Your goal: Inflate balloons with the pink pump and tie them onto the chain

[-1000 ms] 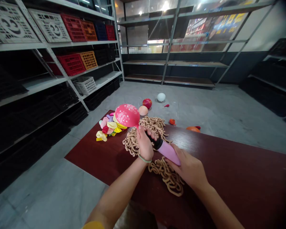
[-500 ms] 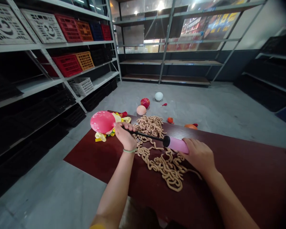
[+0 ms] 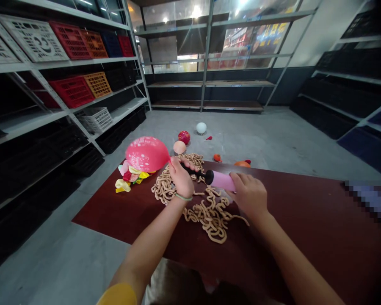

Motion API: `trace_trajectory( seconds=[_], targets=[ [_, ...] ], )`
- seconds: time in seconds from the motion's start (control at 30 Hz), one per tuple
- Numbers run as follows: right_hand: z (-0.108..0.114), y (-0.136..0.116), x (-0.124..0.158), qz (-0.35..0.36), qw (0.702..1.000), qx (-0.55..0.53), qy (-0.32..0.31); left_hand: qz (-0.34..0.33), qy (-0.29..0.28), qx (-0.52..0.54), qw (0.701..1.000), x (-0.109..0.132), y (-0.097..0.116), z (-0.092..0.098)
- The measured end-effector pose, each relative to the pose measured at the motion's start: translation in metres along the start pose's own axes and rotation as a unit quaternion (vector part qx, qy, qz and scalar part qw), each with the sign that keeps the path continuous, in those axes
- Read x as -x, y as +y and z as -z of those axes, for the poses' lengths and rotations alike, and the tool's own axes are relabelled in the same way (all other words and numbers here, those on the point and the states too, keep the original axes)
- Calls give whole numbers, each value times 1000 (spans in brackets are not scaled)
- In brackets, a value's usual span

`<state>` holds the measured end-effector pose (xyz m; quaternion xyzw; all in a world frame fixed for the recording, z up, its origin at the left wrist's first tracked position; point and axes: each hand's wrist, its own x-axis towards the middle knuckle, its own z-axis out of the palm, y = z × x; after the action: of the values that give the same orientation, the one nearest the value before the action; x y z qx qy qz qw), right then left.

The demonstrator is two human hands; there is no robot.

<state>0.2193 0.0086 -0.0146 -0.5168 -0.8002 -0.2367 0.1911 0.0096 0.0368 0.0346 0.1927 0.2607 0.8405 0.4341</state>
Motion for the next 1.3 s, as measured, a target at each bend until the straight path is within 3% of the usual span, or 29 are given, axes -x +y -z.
trace_trajectory(
  seconds=[0.1,0.23,0.4,0.6,0.77,0.87,0.97,1.13,1.3],
  targets=[
    [-1,27,2,-16,1000,12,12,-11,18,5,1000,-11,6,-5],
    [-15,41,17,-98,995,-4,1,-9,55,-20,998,-16,-11,11],
    [-24,15,31,-138,990,-16,-19,7,99,-52,994,-5,-44,32],
    [-18,-4,28,-51,997,-23,-54,40,32,-78,996,19,-65,26],
    [-28,30,31,-44,999,-3,-26,13,-18,-54,998,21,-59,15],
    [-36,57,37,-78,997,3,-9,13,-6,-54,998,15,-50,16],
    [-38,69,40,-117,993,-1,-8,11,22,-56,998,7,-44,22],
    [-22,34,29,-149,988,22,-39,-4,101,-60,993,8,-48,29],
    [-8,-8,20,-97,993,8,-71,18,68,-73,995,22,-63,27]
  ],
)
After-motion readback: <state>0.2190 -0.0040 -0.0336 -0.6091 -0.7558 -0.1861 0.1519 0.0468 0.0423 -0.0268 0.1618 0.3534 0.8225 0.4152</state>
